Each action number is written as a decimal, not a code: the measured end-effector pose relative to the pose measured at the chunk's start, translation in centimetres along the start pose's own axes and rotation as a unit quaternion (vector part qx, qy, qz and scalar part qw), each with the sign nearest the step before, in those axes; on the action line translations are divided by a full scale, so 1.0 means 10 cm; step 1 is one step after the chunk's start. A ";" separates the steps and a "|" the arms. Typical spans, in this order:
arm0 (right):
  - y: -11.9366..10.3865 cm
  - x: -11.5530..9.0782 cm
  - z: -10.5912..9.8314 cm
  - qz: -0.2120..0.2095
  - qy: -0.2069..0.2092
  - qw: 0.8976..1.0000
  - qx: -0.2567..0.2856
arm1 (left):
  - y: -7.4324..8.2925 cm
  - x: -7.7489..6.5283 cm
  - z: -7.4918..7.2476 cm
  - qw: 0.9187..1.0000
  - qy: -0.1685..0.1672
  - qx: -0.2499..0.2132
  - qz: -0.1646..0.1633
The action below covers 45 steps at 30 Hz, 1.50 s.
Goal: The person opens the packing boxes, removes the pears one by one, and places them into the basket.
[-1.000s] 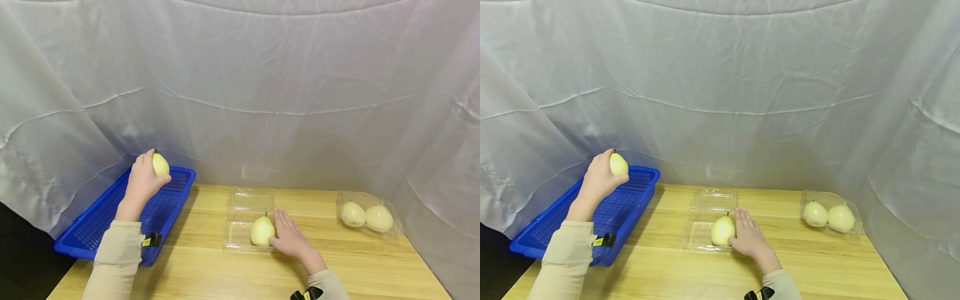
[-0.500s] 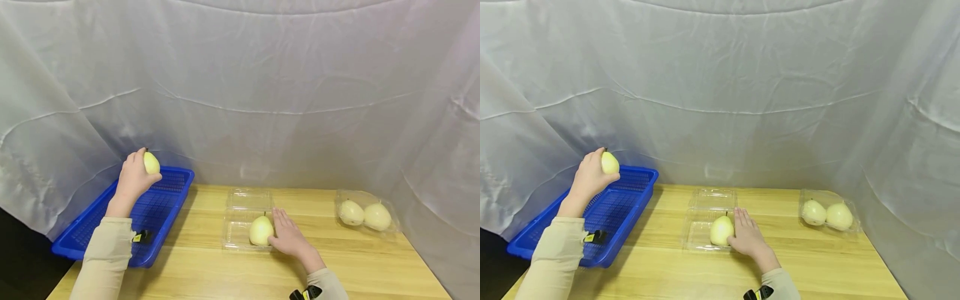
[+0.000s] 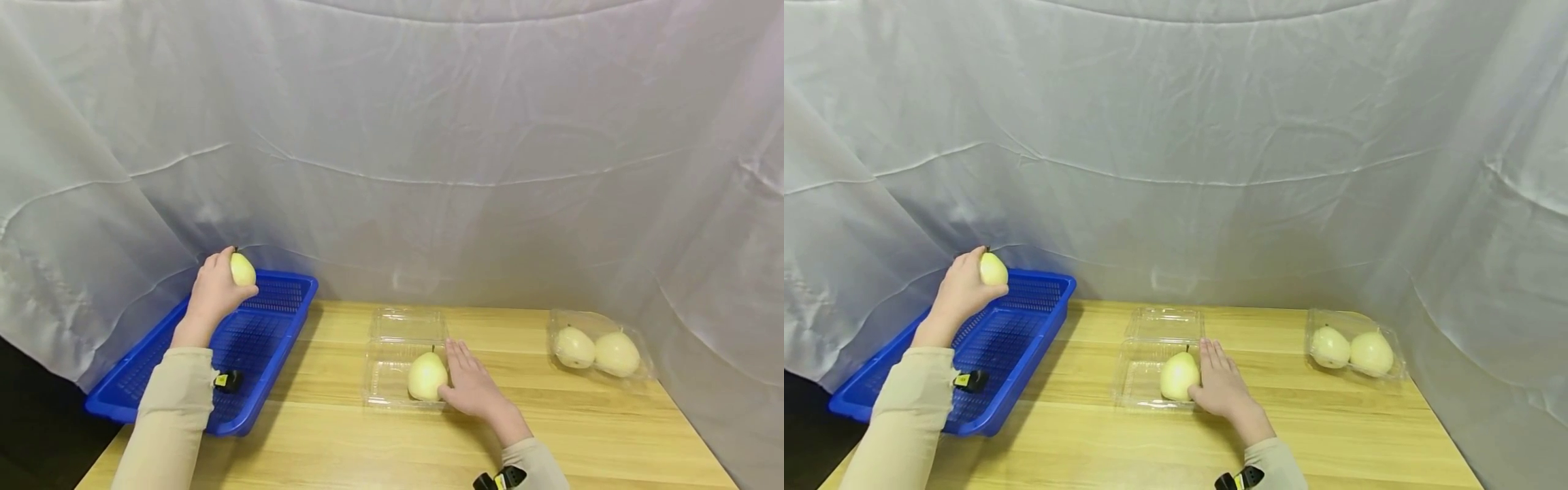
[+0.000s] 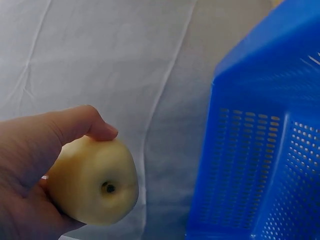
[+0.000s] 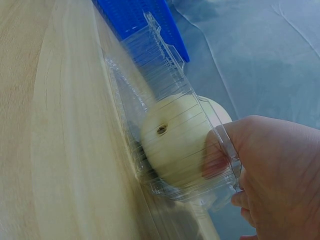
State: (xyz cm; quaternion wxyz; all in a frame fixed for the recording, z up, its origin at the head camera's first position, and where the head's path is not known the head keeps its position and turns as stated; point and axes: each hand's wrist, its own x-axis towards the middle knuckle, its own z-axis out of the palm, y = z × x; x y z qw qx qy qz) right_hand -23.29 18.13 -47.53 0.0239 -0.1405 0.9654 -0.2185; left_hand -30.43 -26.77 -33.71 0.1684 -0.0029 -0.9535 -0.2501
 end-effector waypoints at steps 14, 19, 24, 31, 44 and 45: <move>0.00 -0.01 0.01 0.001 -0.003 1.000 0.005 | -0.28 0.15 0.18 0.999 -0.039 0.016 -0.014; 0.00 0.00 0.00 0.001 -0.007 1.000 0.003 | -0.37 0.15 0.22 0.997 -0.068 0.018 -0.016; 0.00 0.00 -0.01 -0.001 -0.007 1.000 0.001 | -0.46 0.16 0.28 0.997 -0.080 0.016 -0.011; 0.01 -0.02 -0.01 -0.001 -0.009 1.000 0.000 | -0.58 0.17 0.38 0.995 -0.093 0.023 -0.017; 0.03 -0.04 -0.02 0.002 -0.005 1.000 -0.005 | -0.66 0.16 0.49 0.993 -0.108 0.025 -0.027; 0.03 -0.04 -0.02 0.002 -0.005 1.000 -0.007 | -0.66 0.16 0.49 0.993 -0.110 0.025 -0.028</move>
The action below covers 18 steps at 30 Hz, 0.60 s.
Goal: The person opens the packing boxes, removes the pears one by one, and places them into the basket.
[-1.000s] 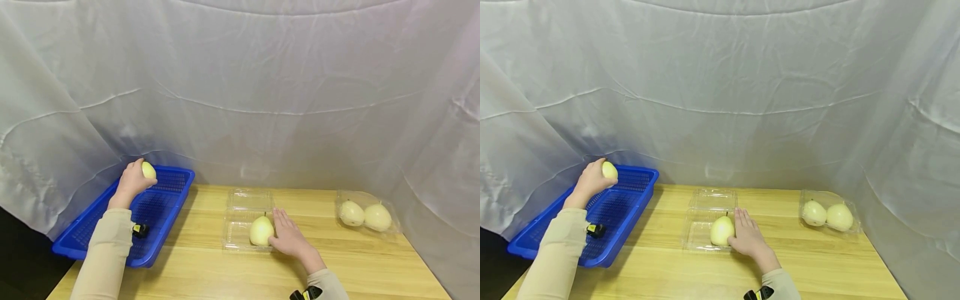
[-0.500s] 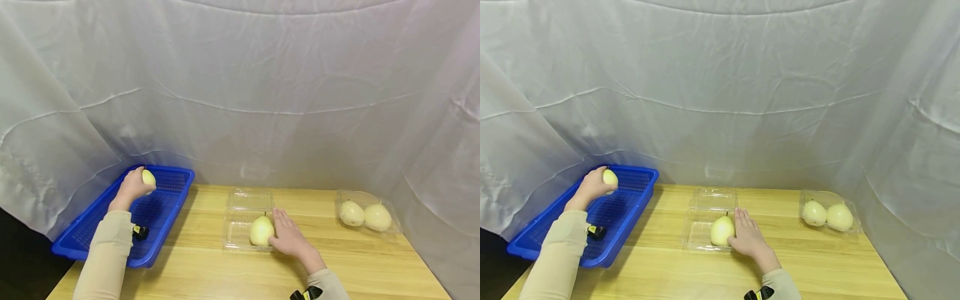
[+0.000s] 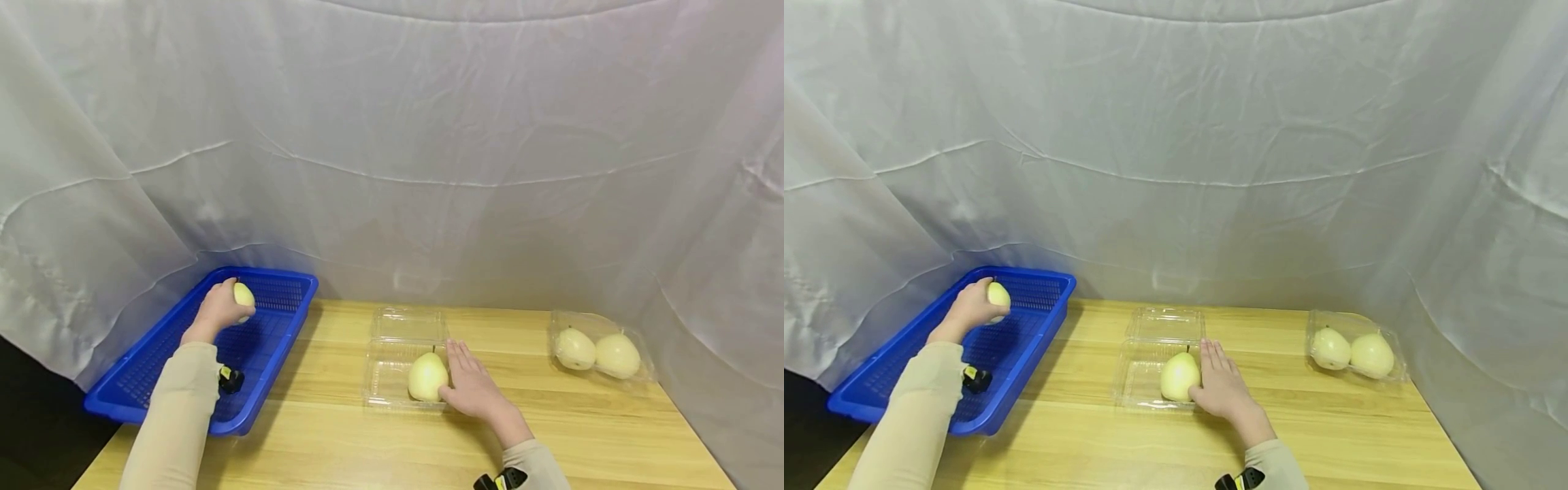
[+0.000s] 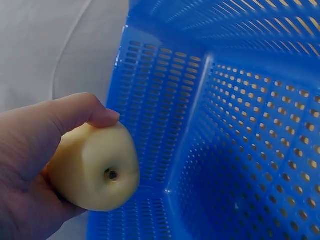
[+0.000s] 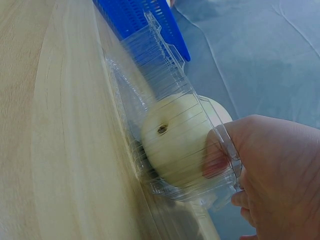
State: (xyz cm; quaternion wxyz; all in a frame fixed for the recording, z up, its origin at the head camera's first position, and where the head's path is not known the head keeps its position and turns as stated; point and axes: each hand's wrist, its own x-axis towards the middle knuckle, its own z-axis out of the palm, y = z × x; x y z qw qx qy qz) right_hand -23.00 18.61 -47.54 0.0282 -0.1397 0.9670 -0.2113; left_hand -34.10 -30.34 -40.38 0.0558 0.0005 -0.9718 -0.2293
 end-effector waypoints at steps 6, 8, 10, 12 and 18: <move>-0.01 0.01 0.00 0.002 0.000 1.000 0.002 | 0.00 -0.01 0.04 1.000 -0.009 0.001 -0.003; 0.00 0.01 0.01 0.001 0.003 1.000 0.004 | -0.02 -0.01 0.06 1.000 -0.009 0.002 -0.004; 0.00 0.01 0.01 0.001 0.003 1.000 0.004 | -0.04 -0.01 0.08 1.000 -0.008 0.005 -0.005; 0.00 0.01 0.01 0.000 0.005 1.000 0.004 | -0.06 -0.02 0.09 1.000 -0.007 0.005 -0.007; 0.00 0.01 0.01 0.000 0.002 1.000 0.006 | -0.11 -0.04 0.12 1.000 -0.018 -0.002 -0.021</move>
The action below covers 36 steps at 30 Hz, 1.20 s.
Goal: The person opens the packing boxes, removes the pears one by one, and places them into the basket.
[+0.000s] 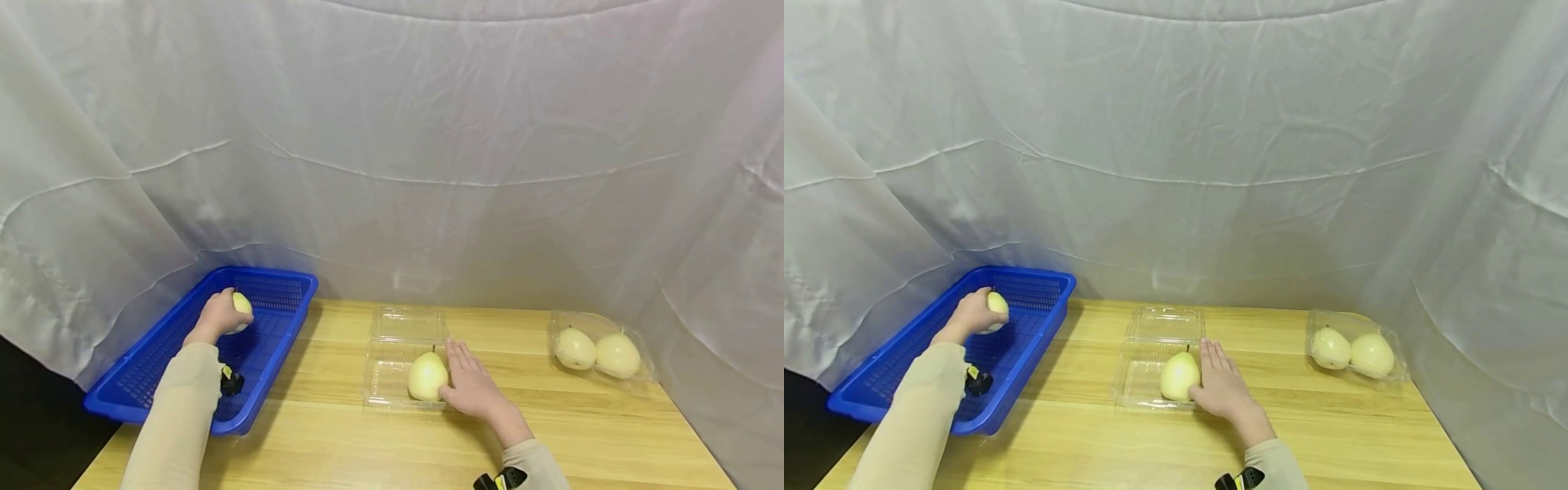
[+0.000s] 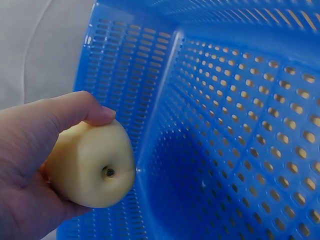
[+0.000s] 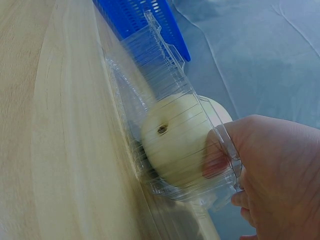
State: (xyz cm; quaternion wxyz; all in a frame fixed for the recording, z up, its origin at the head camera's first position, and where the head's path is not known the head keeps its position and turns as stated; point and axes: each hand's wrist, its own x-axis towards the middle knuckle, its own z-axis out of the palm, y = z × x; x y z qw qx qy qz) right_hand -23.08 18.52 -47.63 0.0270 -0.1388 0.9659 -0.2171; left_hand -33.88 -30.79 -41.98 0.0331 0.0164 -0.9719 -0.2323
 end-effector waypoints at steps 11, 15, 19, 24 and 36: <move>0.01 0.01 0.00 -0.001 -0.001 1.000 0.000 | -0.08 -0.01 0.04 1.000 -0.008 0.012 -0.019; 0.01 0.00 -0.01 -0.003 0.000 1.000 0.000 | -0.12 -0.01 0.04 0.999 -0.008 0.022 -0.023; 0.01 0.01 -0.02 -0.003 0.000 1.000 -0.003 | -0.14 -0.01 0.04 0.999 -0.014 0.025 -0.032; 0.01 0.02 -0.01 -0.002 0.000 1.000 -0.006 | -0.15 -0.02 0.05 0.998 -0.024 0.024 -0.044; 0.02 0.01 0.00 0.000 -0.005 1.000 -0.007 | -0.17 -0.05 0.06 0.997 -0.041 0.023 -0.056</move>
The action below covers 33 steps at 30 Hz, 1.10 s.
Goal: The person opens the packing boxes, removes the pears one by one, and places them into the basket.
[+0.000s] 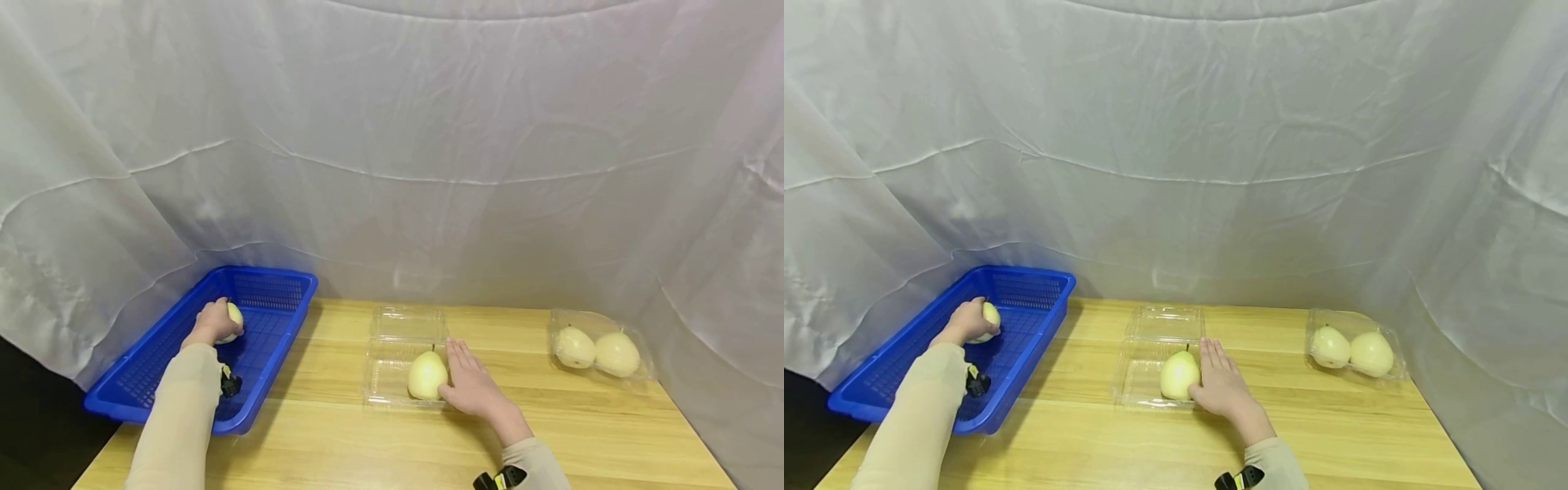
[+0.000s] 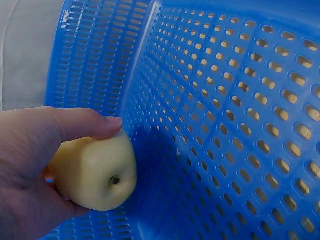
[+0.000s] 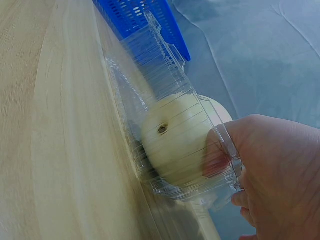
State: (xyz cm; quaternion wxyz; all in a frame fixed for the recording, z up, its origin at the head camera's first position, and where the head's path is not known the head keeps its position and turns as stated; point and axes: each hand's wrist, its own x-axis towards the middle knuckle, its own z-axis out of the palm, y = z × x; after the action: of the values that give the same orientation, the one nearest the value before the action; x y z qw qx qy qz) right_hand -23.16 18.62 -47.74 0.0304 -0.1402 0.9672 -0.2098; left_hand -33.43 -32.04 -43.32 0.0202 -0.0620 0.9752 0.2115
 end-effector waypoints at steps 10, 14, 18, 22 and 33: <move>-0.01 0.00 0.00 0.002 0.002 1.000 0.010 | -0.01 0.03 0.02 1.000 -0.006 0.001 -0.001; -0.01 0.00 0.00 0.000 0.003 1.000 0.009 | 0.00 0.03 0.01 1.000 -0.007 0.004 0.004; -0.01 0.00 -0.01 0.000 0.004 1.000 0.011 | 0.00 0.03 0.02 1.000 -0.008 0.006 0.008; -0.02 0.01 -0.02 0.001 0.000 1.000 0.011 | 0.00 0.04 0.02 1.000 -0.003 0.008 0.013; -0.02 0.00 -0.03 0.002 -0.003 1.000 0.016 | 0.01 0.04 0.03 1.000 -0.008 0.007 0.011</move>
State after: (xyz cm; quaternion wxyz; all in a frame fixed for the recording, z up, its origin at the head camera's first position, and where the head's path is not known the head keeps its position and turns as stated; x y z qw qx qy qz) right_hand -23.16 18.51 -47.40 0.0355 -0.1384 0.9639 -0.2248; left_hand -33.82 -31.92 -43.55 0.0263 -0.0495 0.9770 0.2058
